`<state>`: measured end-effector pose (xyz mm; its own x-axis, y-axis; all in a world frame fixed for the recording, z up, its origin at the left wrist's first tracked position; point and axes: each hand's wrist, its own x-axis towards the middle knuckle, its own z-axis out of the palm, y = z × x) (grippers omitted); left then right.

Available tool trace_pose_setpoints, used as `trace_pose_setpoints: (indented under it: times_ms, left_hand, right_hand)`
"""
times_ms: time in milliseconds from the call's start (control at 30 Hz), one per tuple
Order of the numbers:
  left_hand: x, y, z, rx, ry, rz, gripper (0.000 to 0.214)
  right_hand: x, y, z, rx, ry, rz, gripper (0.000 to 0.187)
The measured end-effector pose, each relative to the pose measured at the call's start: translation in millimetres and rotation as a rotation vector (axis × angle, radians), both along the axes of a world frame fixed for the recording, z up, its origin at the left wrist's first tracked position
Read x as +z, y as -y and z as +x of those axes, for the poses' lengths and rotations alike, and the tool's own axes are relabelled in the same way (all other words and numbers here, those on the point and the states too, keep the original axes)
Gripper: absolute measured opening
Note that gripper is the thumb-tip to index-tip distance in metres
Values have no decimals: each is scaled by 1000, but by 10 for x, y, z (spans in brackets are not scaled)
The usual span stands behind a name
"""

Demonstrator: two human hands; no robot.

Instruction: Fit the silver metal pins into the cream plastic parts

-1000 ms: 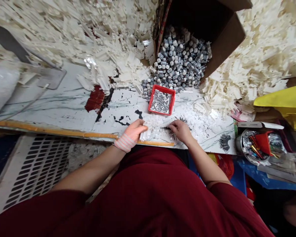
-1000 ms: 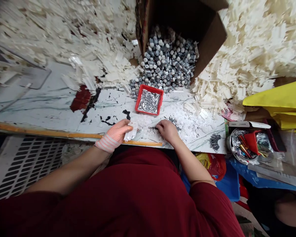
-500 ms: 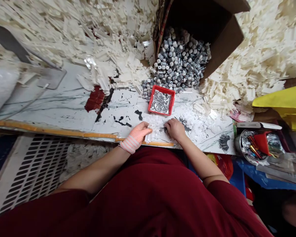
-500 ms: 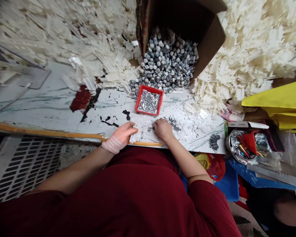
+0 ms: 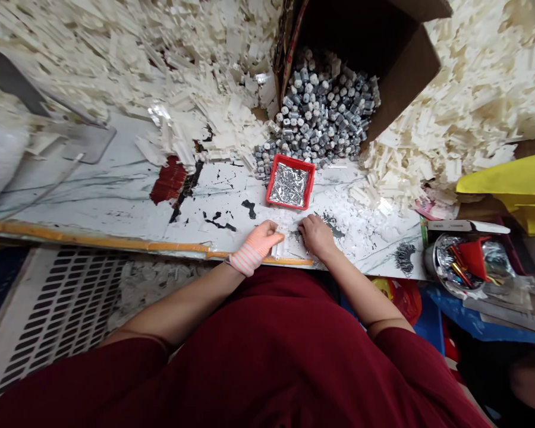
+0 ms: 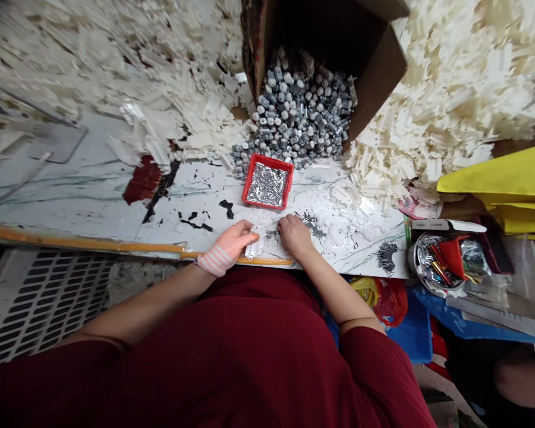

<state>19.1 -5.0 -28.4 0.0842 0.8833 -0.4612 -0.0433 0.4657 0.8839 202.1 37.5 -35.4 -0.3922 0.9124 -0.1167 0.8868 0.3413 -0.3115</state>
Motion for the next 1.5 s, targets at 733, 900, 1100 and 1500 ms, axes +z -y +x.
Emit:
trace_pose_setpoints:
  times_ms: [733, 900, 1100, 1500]
  left_hand:
    - [90, -56, 111, -50, -2, -57, 21]
    - [40, -76, 118, -28, 74, -70, 23]
    - [41, -100, 146, -69, 10, -17, 21]
    - [-40, -132, 158, -30, 95, -98, 25]
  right_hand:
    - [337, 242, -87, -183, -534, -252, 13]
    - [346, 222, -34, -174, -579, -281, 15]
    - [336, 234, -56, -179, -505, -228, 14]
    - [78, -342, 700, -209, 31, 190, 21]
